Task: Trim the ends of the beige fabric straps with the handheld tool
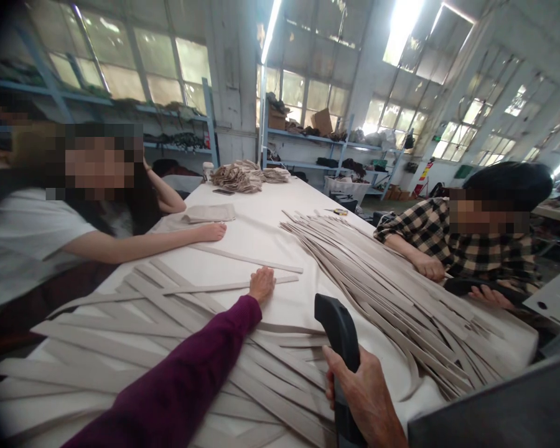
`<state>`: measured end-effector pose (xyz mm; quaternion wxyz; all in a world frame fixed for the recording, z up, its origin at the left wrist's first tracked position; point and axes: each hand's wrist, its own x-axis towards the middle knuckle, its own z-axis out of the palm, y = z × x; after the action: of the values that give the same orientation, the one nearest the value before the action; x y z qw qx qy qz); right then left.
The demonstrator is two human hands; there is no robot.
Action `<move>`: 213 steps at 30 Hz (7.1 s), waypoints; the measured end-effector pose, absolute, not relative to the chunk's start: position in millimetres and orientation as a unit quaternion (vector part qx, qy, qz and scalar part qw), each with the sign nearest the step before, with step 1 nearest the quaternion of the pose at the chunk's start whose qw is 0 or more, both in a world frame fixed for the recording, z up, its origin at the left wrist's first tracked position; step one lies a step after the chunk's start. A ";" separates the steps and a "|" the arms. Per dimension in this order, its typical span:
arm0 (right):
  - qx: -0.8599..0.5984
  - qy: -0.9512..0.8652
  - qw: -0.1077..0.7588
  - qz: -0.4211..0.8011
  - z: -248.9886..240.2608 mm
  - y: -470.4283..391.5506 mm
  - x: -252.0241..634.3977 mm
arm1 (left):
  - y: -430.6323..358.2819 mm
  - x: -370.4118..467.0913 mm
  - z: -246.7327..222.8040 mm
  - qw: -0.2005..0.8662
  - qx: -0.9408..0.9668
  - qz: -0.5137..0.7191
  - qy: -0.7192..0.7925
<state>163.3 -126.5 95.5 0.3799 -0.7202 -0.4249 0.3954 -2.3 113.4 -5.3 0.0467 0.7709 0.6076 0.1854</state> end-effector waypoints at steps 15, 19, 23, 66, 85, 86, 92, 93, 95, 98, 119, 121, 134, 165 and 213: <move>-0.708 -0.433 0.383 0.405 96.7 -129.1 153.2 | 96.8 11.2 9.7 0.187 0.804 0.231 0.515; -0.709 -0.441 0.376 0.402 101.4 -127.5 146.1 | 72.1 12.4 16.3 0.250 0.770 0.280 0.516; -0.715 -0.434 0.371 0.403 105.4 -126.4 137.4 | 34.7 19.2 14.4 0.468 0.653 0.380 0.458; -0.742 -0.430 0.368 0.360 98.8 -100.9 147.5 | -2.6 24.5 -5.3 0.286 0.805 0.369 0.366; -0.750 -0.396 0.378 0.372 100.2 -118.4 149.1 | 8.0 5.6 9.4 0.323 0.826 0.304 0.348; -0.750 -0.397 0.375 0.374 100.6 -118.8 148.5 | 7.5 7.6 10.9 0.372 0.798 0.321 0.350; -0.736 -0.429 0.362 0.379 95.9 -123.1 135.1 | 1.4 18.5 14.1 0.736 0.490 0.391 0.257; -0.733 -0.437 0.358 0.380 94.5 -123.0 131.4 | 0.9 19.6 13.7 0.751 0.462 0.399 0.252; -0.728 -0.444 0.354 0.384 91.9 -120.6 124.7 | 0.5 20.9 12.9 0.763 0.432 0.415 0.243; -0.725 -0.447 0.362 0.378 91.1 -110.0 119.3 | 0.8 21.4 10.4 0.765 0.424 0.434 0.217; -0.728 -0.453 0.360 0.367 95.9 -103.3 116.1 | -0.1 26.0 4.5 0.778 0.408 0.436 0.195; -0.727 -0.456 0.363 0.363 95.9 -96.2 114.5 | -0.5 26.1 2.8 0.766 0.435 0.437 0.181; -0.729 -0.469 0.363 0.343 99.7 -88.6 114.7 | 0.0 26.1 2.6 0.761 0.444 0.437 0.181; -0.722 -0.479 0.348 0.357 96.0 -93.0 109.4 | 3.9 26.7 -1.6 0.728 0.424 0.489 0.229; -0.739 -0.475 0.342 0.335 99.5 -93.5 117.0 | 9.2 25.8 0.8 0.755 0.369 0.501 0.208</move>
<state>117.0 -93.5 99.5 0.3415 -0.7387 -0.4749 0.3349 25.8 9.2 0.8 0.7548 0.3692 0.2081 0.5006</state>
